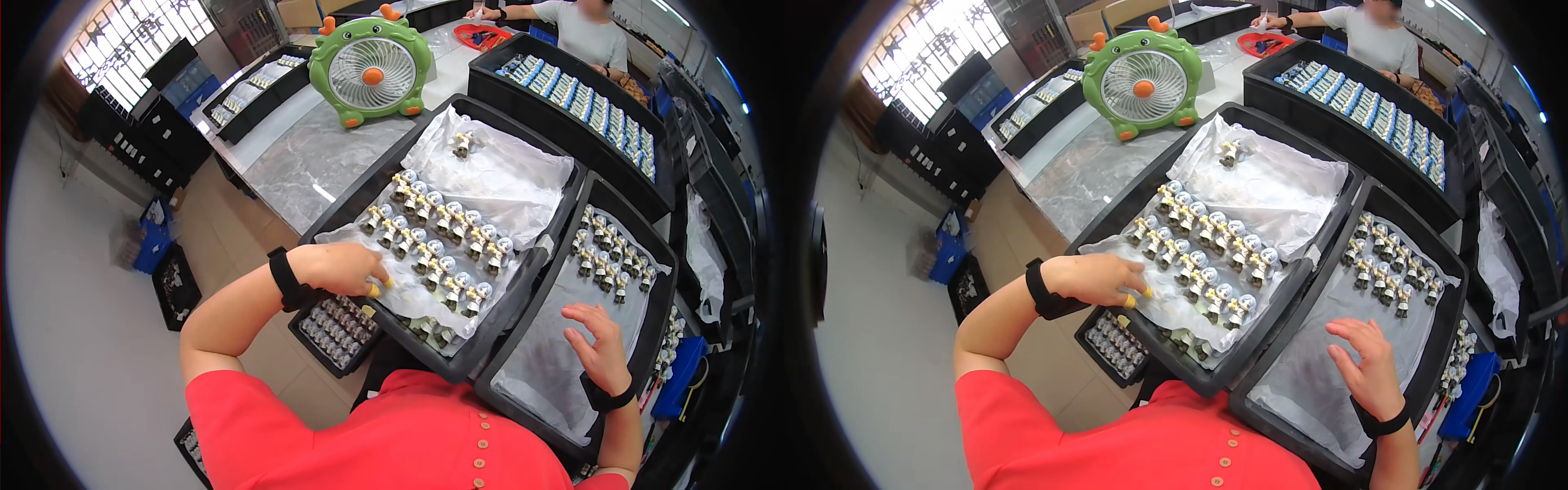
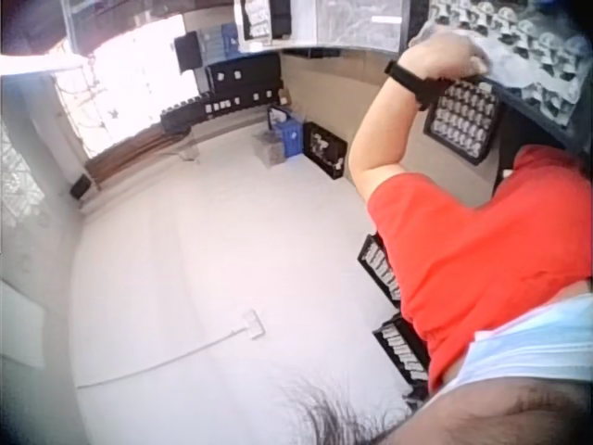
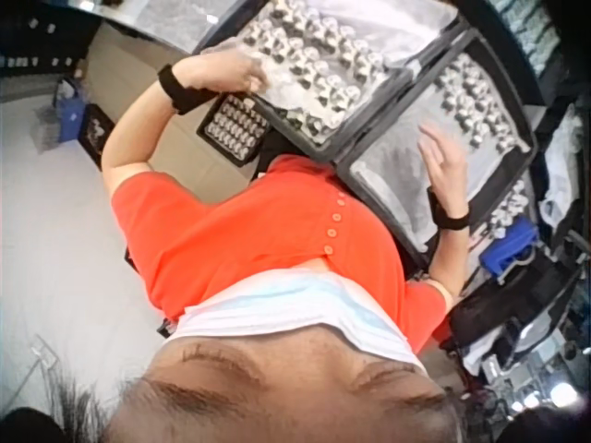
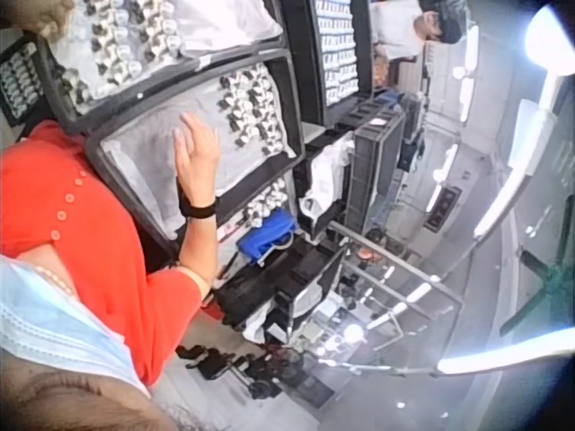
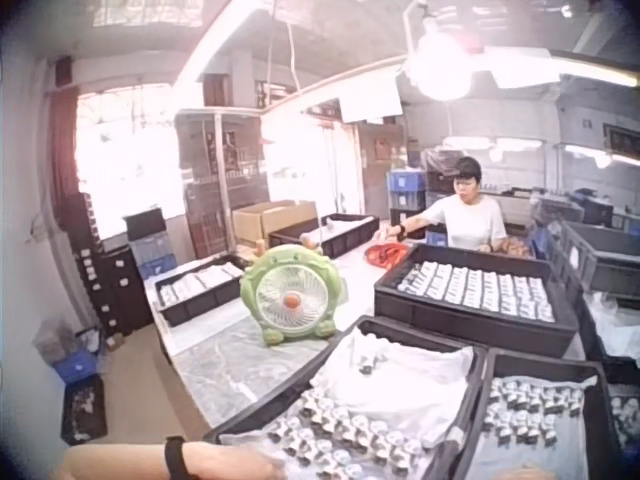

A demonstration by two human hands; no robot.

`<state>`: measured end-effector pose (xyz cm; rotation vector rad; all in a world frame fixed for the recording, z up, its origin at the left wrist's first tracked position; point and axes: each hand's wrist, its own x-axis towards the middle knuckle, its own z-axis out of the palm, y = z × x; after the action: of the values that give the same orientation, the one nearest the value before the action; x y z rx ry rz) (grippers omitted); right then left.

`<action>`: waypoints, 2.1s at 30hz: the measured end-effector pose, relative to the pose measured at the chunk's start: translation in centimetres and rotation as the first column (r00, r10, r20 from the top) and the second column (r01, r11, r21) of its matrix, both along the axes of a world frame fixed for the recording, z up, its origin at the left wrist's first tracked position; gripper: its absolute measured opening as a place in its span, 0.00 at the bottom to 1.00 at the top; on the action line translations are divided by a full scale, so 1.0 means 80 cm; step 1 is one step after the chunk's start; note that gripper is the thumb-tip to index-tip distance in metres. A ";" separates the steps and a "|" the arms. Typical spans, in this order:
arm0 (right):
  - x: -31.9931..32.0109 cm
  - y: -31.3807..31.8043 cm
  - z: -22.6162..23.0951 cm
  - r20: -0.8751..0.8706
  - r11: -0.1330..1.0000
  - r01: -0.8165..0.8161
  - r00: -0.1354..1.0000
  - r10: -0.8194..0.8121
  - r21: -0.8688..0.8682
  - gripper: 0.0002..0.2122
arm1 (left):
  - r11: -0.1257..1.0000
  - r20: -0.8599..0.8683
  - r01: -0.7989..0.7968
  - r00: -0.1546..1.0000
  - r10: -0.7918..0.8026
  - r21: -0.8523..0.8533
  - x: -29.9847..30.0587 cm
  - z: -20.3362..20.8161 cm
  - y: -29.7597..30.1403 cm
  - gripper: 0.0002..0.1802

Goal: The person assembles small decorative figures by hand, picking up individual units from a tray, attaching a small yellow cap to the top, and placing the finished item into a separate tray. The process is repeated continuously for multiple units.

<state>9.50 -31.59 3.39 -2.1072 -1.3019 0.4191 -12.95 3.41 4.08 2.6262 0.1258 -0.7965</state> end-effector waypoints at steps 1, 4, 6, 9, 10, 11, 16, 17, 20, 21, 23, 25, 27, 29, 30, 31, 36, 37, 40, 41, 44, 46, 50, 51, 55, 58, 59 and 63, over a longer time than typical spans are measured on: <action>0.000 0.000 0.000 -0.014 1.000 -0.003 1.000 0.003 -0.002 0.11 | 0.999 -0.059 -0.032 0.998 0.030 -0.025 0.002 -0.002 0.000 0.23; 0.002 0.000 -0.004 -0.044 1.000 -0.011 0.999 0.010 -0.006 0.11 | 0.992 -0.180 -0.115 0.978 0.104 -0.053 0.017 0.018 -0.009 0.22; 0.004 -0.001 -0.008 -0.052 1.000 -0.023 0.998 0.023 -0.009 0.11 | 0.992 -0.191 -0.119 0.976 0.108 -0.045 0.021 0.020 -0.010 0.22; 0.005 -0.002 -0.008 -0.061 1.000 -0.019 0.998 0.019 -0.002 0.12 | 0.999 -0.098 -0.053 0.994 0.052 -0.011 0.021 0.002 -0.003 0.22; 0.006 -0.002 -0.008 -0.070 1.000 -0.019 0.997 0.019 0.006 0.12 | 0.999 -0.046 -0.037 0.998 0.037 0.008 0.021 0.003 -0.004 0.23; 0.006 -0.003 -0.008 -0.076 1.000 -0.017 0.997 0.018 0.013 0.12 | 0.999 0.008 -0.019 1.000 0.019 0.026 0.022 0.003 -0.004 0.23; 0.006 -0.004 -0.010 -0.090 0.999 -0.036 0.995 0.037 0.003 0.12 | 0.999 -0.027 -0.039 0.999 0.040 0.032 0.037 0.003 -0.003 0.26; 0.007 -0.004 -0.009 -0.091 0.999 -0.048 0.995 0.047 -0.008 0.12 | 0.998 -0.007 -0.049 0.999 0.049 0.025 0.037 0.005 -0.002 0.26; 0.007 -0.004 -0.008 -0.093 0.998 -0.062 0.994 0.060 -0.024 0.12 | 0.998 0.134 -0.014 0.991 0.006 0.062 0.035 -0.009 0.006 0.28; 0.007 -0.005 -0.008 -0.093 0.998 -0.063 0.994 0.061 -0.025 0.12 | 0.998 0.115 -0.011 0.993 0.003 0.068 0.037 -0.009 0.007 0.30; 0.008 -0.005 -0.009 -0.092 0.998 -0.062 0.994 0.059 -0.027 0.12 | 0.997 0.077 -0.005 0.997 -0.001 0.075 0.046 -0.008 0.010 0.32; 0.008 -0.005 -0.010 -0.093 0.997 -0.063 0.994 0.059 -0.033 0.12 | 0.996 0.055 -0.008 0.998 0.004 0.085 0.054 -0.007 0.011 0.33; 0.008 -0.005 -0.011 -0.092 0.997 -0.063 0.994 0.059 -0.039 0.12 | 0.995 0.008 -0.010 1.000 0.009 0.100 0.067 -0.006 0.009 0.33; 0.009 -0.006 -0.012 -0.095 0.998 -0.062 0.994 0.058 -0.034 0.12 | 0.996 0.026 -0.005 1.000 0.003 0.092 0.070 -0.016 0.012 0.33; 0.009 -0.006 -0.013 -0.096 0.998 -0.061 0.994 0.058 -0.030 0.12 | 0.996 0.035 -0.003 0.999 0.000 0.090 0.071 -0.020 0.013 0.32; 0.009 -0.006 -0.013 -0.092 0.998 -0.062 0.994 0.060 -0.016 0.12 | 0.996 0.034 -0.009 0.999 0.006 0.091 0.072 -0.020 0.012 0.32; 0.010 -0.006 -0.013 -0.109 0.996 -0.079 0.991 0.081 0.029 0.12 | 0.995 0.052 -0.038 0.998 0.034 0.091 0.078 -0.020 0.008 0.30; 0.011 -0.006 -0.014 -0.105 0.996 -0.084 0.991 0.087 0.035 0.12 | 0.995 0.068 -0.043 0.997 0.037 0.087 0.079 -0.021 0.008 0.29; 0.012 -0.008 -0.017 -0.094 0.995 -0.091 0.991 0.095 0.048 0.12 | 0.994 0.112 -0.067 0.992 0.057 0.082 0.085 -0.023 0.009 0.28; 0.013 -0.008 -0.017 -0.093 0.995 -0.092 0.991 0.096 0.047 0.12 | 0.993 0.122 -0.086 0.990 0.075 0.083 0.088 -0.023 0.007 0.28; 0.011 -0.007 -0.017 -0.103 0.996 -0.082 0.991 0.086 0.043 0.12 | 0.992 0.151 -0.085 0.986 0.070 0.091 0.096 -0.024 0.010 0.26; 0.010 -0.008 -0.016 -0.109 0.997 -0.073 0.991 0.077 0.039 0.12 | 0.991 0.216 -0.094 0.974 0.073 0.092 0.108 -0.018 0.015 0.24; 0.010 -0.006 -0.018 -0.090 0.996 -0.070 0.993 0.075 0.053 0.12 | 0.991 0.542 -0.115 0.838 0.059 0.069 0.150 0.000 0.033 0.19; 0.011 -0.004 -0.016 -0.076 0.995 -0.069 0.994 0.074 0.065 0.12 | 0.988 0.592 -0.134 0.803 0.065 0.074 0.163 0.000 0.041 0.17; 0.012 0.019 0.004 -0.129 0.989 -0.142 0.981 0.146 0.039 0.10 | 0.963 0.650 -0.231 0.755 0.090 0.136 0.204 0.006 0.059 0.10; 0.019 0.037 0.029 -0.127 0.989 -0.142 0.981 0.145 0.033 0.09 | 0.925 0.735 -0.361 0.658 0.161 0.120 0.266 -0.054 0.077 0.09; 0.021 0.042 0.026 -0.114 0.986 -0.153 0.980 0.160 0.072 0.09 | 0.905 0.718 -0.413 0.661 0.219 0.104 0.276 -0.057 0.073 0.11; 0.011 0.043 0.019 -0.123 0.975 -0.153 0.977 0.174 0.163 0.08 | 0.855 0.643 -0.506 0.694 0.323 0.117 0.281 -0.057 0.058 0.21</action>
<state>10.38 -28.14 4.92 -1.8197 -1.3865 0.5068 9.56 8.09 -0.48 2.8026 0.6809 0.2640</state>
